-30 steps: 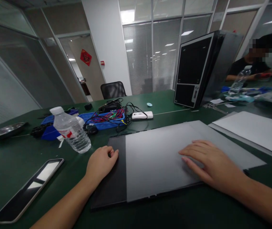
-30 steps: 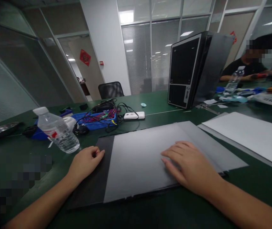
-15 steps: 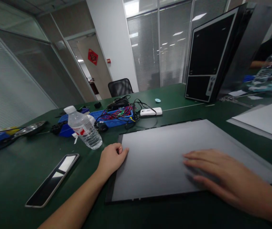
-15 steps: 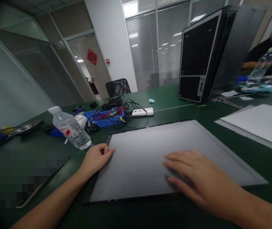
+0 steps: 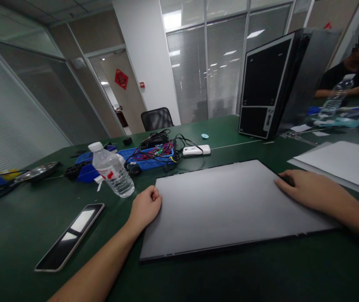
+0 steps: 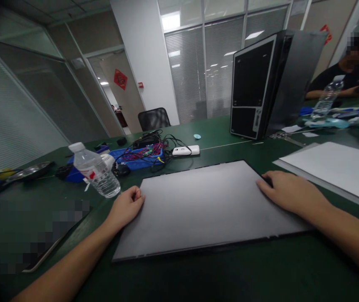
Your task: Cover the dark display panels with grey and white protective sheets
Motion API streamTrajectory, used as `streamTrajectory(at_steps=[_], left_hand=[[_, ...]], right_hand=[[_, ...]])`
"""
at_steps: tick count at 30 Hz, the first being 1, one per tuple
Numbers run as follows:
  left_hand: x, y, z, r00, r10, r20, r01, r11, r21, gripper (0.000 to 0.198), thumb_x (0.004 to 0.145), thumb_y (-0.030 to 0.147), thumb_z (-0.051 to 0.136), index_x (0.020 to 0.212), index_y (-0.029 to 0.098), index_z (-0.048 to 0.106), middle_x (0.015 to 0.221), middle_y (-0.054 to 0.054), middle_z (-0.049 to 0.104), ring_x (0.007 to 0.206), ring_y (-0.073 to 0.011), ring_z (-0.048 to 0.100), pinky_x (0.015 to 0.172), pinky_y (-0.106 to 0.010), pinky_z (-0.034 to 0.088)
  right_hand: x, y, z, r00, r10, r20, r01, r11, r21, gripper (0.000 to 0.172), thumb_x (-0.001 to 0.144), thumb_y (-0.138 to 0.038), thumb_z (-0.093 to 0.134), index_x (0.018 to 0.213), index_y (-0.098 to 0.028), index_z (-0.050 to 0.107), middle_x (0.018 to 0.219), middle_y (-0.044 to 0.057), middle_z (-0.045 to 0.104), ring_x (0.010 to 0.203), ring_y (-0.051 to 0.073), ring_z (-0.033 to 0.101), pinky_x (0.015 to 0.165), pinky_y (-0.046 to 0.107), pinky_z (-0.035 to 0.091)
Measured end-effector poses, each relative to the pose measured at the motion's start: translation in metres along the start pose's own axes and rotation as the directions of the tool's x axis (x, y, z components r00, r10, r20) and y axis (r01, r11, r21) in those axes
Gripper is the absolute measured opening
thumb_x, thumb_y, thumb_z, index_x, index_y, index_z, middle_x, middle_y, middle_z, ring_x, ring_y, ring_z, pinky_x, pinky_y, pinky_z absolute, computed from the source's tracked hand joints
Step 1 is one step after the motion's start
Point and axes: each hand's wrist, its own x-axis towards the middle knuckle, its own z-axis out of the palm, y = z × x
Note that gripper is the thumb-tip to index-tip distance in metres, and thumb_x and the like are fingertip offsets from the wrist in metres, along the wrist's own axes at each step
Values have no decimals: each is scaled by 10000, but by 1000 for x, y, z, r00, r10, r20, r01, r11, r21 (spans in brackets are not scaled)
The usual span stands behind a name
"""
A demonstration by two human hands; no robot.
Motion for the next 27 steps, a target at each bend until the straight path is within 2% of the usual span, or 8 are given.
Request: streamTrajectory(at_steps=[5, 7, 9, 11, 14, 18, 23, 27], left_hand=[[7, -10, -4, 998, 55, 35, -53, 997, -63, 242, 822, 385, 569, 688, 260, 411, 624, 61, 490, 619, -160, 510, 622, -275, 349], [8, -11, -3, 997, 70, 35, -67, 995, -73, 285, 838, 445, 548, 682, 263, 395, 619, 61, 482, 612, -160, 501, 619, -276, 354], [8, -10, -1, 996, 86, 35, -84, 994, -68, 320, 841, 483, 543, 670, 264, 384, 610, 60, 477, 610, -162, 494, 618, -278, 349], [7, -8, 0, 994, 101, 35, -99, 994, -55, 343, 844, 500, 541, 656, 263, 379, 599, 57, 474, 608, -164, 490, 621, -282, 339], [5, -4, 1, 993, 115, 39, -114, 993, -33, 363, 861, 518, 524, 641, 261, 391, 586, 51, 480, 596, -168, 493, 621, -288, 328], [1, 1, -1, 992, 120, 44, -120, 993, -3, 356, 875, 508, 516, 636, 257, 431, 591, 39, 520, 596, -176, 513, 618, -291, 321], [-3, 5, -5, 991, 123, 46, -124, 992, 33, 350, 886, 487, 525, 634, 252, 469, 598, 29, 542, 603, -181, 530, 617, -293, 304], [-5, 7, -8, 988, 144, 50, -146, 988, 45, 434, 955, 502, 424, 605, 248, 453, 601, 16, 527, 613, -185, 525, 618, -298, 295]], right_hand=[[0, 2, -10, 999, 34, 40, -32, 998, -45, 613, 995, -658, 384, 1041, -169, 752, 934, 158, 745, 805, 294, 682, 700, 440, 492], [3, 8, -16, 999, 52, 14, -51, 995, -89, 636, 1011, -647, 334, 1028, -168, 752, 954, 168, 740, 826, 295, 674, 718, 440, 492], [7, 19, -20, 997, 63, -42, -68, 989, -133, 622, 1016, -621, 324, 1131, -173, 740, 1130, 189, 723, 979, 324, 668, 812, 460, 500], [13, 36, -19, 990, 79, -119, -99, 979, -179, 623, 997, -607, 375, 1305, -154, 674, 1384, 241, 609, 1233, 396, 577, 946, 511, 475], [21, 63, -7, 957, 227, -183, -268, 931, -247, 773, 953, -695, 382, 1377, -85, 597, 1535, 344, 415, 1420, 495, 404, 1026, 596, 426], [25, 83, 9, 908, 394, -144, -418, 879, -231, 921, 940, -794, 190, 1284, -60, 629, 1413, 382, 485, 1214, 491, 592, 881, 582, 506], [21, 76, 9, 953, 250, -170, -284, 933, -221, 804, 983, -679, 195, 1396, -99, 570, 1442, 342, 505, 1251, 492, 548, 912, 606, 489], [15, 70, -1, 976, 132, -171, -159, 975, -158, 597, 1007, -543, 289, 1183, -149, 701, 1187, 280, 681, 1082, 426, 627, 838, 542, 488]])
